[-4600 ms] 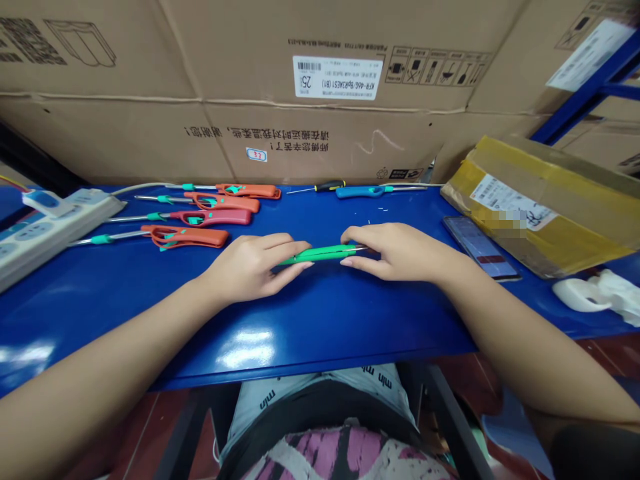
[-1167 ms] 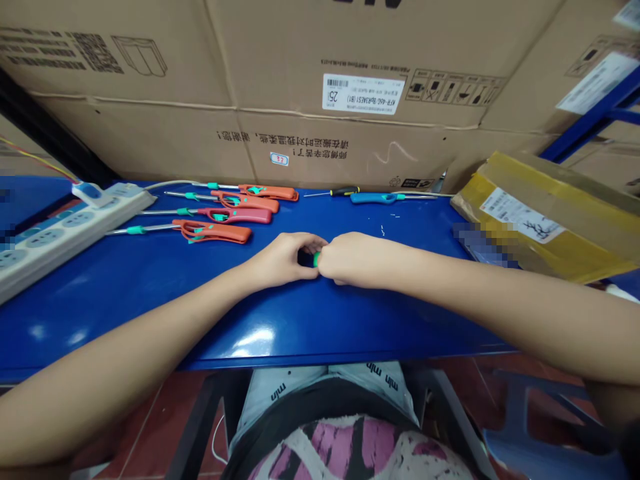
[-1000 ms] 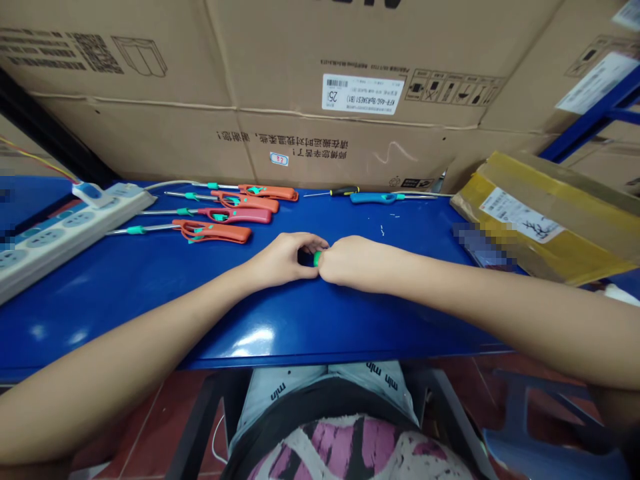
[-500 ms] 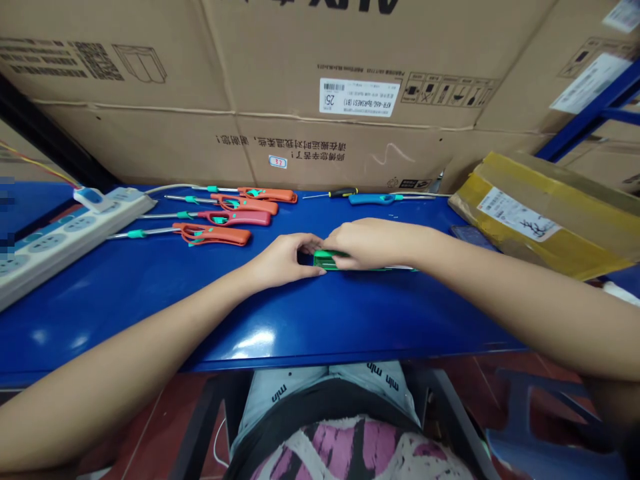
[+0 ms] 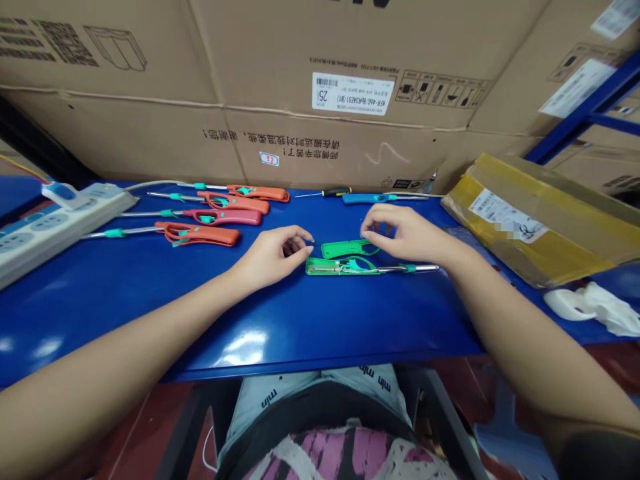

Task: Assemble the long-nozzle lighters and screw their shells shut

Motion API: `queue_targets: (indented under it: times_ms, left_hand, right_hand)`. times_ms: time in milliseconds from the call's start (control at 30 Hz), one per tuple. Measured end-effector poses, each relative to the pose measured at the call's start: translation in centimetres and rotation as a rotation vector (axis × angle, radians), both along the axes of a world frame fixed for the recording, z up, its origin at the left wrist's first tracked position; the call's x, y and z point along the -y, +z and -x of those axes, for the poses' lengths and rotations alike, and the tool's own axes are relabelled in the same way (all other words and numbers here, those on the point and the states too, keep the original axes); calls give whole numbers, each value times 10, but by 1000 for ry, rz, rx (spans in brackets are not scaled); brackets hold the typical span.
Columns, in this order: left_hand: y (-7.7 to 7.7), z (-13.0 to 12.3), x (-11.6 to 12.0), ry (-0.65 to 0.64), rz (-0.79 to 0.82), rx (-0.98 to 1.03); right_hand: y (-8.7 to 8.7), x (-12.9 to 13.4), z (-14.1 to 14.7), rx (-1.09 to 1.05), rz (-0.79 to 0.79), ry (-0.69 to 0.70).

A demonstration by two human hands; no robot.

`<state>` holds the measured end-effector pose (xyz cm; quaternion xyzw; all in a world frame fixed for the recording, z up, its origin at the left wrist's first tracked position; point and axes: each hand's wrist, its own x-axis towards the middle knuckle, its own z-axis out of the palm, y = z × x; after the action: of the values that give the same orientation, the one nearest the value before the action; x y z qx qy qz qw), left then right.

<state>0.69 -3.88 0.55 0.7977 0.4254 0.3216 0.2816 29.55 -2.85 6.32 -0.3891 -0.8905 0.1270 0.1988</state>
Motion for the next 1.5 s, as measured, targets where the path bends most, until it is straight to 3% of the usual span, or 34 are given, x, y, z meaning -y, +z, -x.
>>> queue_targets:
  times_ms: [133, 233, 467, 800, 1500]
  left_hand:
    - [4, -3, 5, -138, -145, -95]
    - [6, -5, 8, -215, -210, -178]
    - [3, -4, 5, -242, -185, -199]
    - [4, -4, 3, -230, -118, -165]
    - [1, -3, -2, -242, -89, -148]
  right_hand:
    - [12, 10, -31, 186, 430, -33]
    - [9, 9, -41, 256, 577, -6]
    - [2, 9, -37, 303, 543, 12]
    - [3, 11, -33, 330, 536, -120]
    - [3, 13, -30, 318, 440, -37]
